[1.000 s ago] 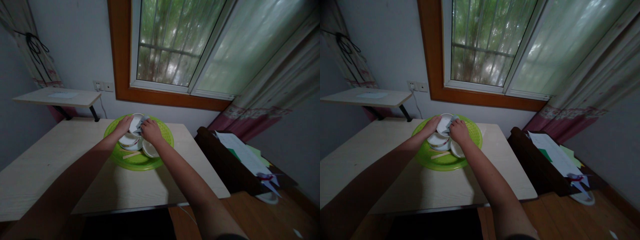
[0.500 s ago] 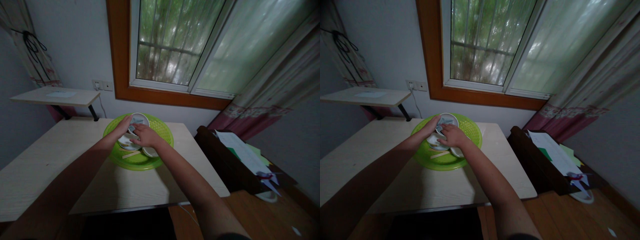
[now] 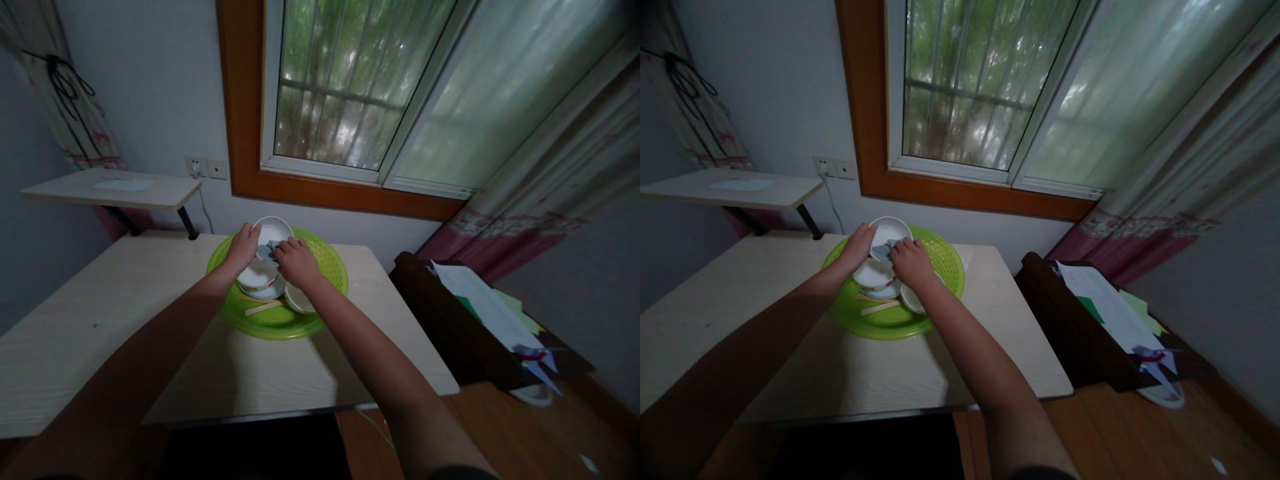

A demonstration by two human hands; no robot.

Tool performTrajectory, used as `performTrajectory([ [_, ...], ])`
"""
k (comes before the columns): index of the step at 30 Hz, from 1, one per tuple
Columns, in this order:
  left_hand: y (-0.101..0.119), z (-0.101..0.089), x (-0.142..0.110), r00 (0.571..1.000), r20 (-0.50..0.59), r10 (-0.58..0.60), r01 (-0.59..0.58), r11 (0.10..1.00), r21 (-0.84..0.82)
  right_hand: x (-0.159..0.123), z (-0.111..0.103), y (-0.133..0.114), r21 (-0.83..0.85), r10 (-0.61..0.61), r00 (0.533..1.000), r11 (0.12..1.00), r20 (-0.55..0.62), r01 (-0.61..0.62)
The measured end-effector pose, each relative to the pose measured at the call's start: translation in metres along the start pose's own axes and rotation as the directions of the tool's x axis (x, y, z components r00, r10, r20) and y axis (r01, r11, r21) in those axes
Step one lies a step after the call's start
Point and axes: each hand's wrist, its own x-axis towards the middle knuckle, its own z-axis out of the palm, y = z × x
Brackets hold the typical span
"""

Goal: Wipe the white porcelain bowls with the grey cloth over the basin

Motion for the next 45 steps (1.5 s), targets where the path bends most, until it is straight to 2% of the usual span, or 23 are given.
performTrajectory([
  [4,0.0,-0.001,0.001,0.997,-0.069,0.047,-0.046,0.999,0.008,-0.001,0.004,0.011,0.104,0.07,0.998,0.992,-0.008,-0.069],
  [6,-0.001,-0.003,0.003,0.993,-0.107,0.044,-0.043,0.999,0.008,-0.001,0.011,0.022,0.229,0.138,0.99,0.965,-0.042,-0.125],
  [8,-0.003,-0.005,0.004,0.99,-0.137,0.029,-0.029,1.0,-0.001,-0.002,0.02,0.034,0.402,0.221,0.97,0.901,-0.102,-0.163],
  [10,-0.004,-0.008,0.005,0.99,-0.142,0.019,-0.023,0.999,-0.023,-0.002,0.029,0.046,0.575,0.374,0.908,0.792,-0.188,-0.207],
  [14,-0.004,-0.008,0.002,0.993,-0.092,0.077,-0.084,0.994,-0.075,-0.003,0.041,0.063,0.809,0.632,0.729,0.555,-0.261,-0.191],
  [18,-0.002,-0.005,-0.001,0.989,-0.029,0.148,-0.151,0.979,-0.137,-0.004,0.044,0.071,0.866,0.75,0.614,0.454,-0.245,-0.21],
  [20,-0.001,-0.005,-0.003,0.985,0.0,0.172,-0.169,0.971,-0.167,-0.004,0.045,0.072,0.873,0.781,0.585,0.425,-0.22,-0.238],
  [22,0.002,-0.006,-0.004,0.977,0.023,0.21,-0.202,0.961,-0.19,-0.003,0.048,0.071,0.885,0.774,0.608,0.394,-0.175,-0.247],
  [25,0.007,-0.009,-0.007,0.95,0.046,0.308,-0.294,0.937,-0.189,0.0,0.054,0.068,0.916,0.688,0.721,0.337,-0.08,-0.219],
  [27,0.01,-0.01,-0.01,0.917,0.052,0.397,-0.383,0.907,-0.175,0.002,0.057,0.064,0.941,0.626,0.78,0.275,-0.022,-0.195],
  [29,0.012,-0.012,-0.012,0.873,0.05,0.485,-0.472,0.867,-0.16,0.003,0.058,0.057,0.966,0.576,0.815,0.173,0.057,-0.191],
  [33,0.013,-0.015,-0.015,0.807,0.023,0.591,-0.585,0.803,-0.112,0.001,0.047,0.041,0.962,0.451,0.849,-0.117,0.274,-0.249],
  [37,0.017,-0.02,-0.019,0.773,0.017,0.635,-0.634,0.773,-0.04,-0.004,0.03,0.033,0.926,0.273,0.901,-0.269,0.337,-0.265],
  [39,0.02,-0.022,-0.022,0.757,0.043,0.652,-0.653,0.758,0.0,-0.006,0.025,0.033,0.901,0.169,0.918,-0.321,0.359,-0.293],
  [41,0.024,-0.022,-0.024,0.735,0.08,0.673,-0.677,0.735,0.029,-0.006,0.023,0.034,0.89,0.12,0.926,-0.342,0.359,-0.301],
  [45,0.026,-0.017,-0.025,0.701,0.129,0.702,-0.712,0.698,0.075,-0.003,0.026,0.037,0.914,0.214,0.924,-0.331,0.316,-0.235],
])
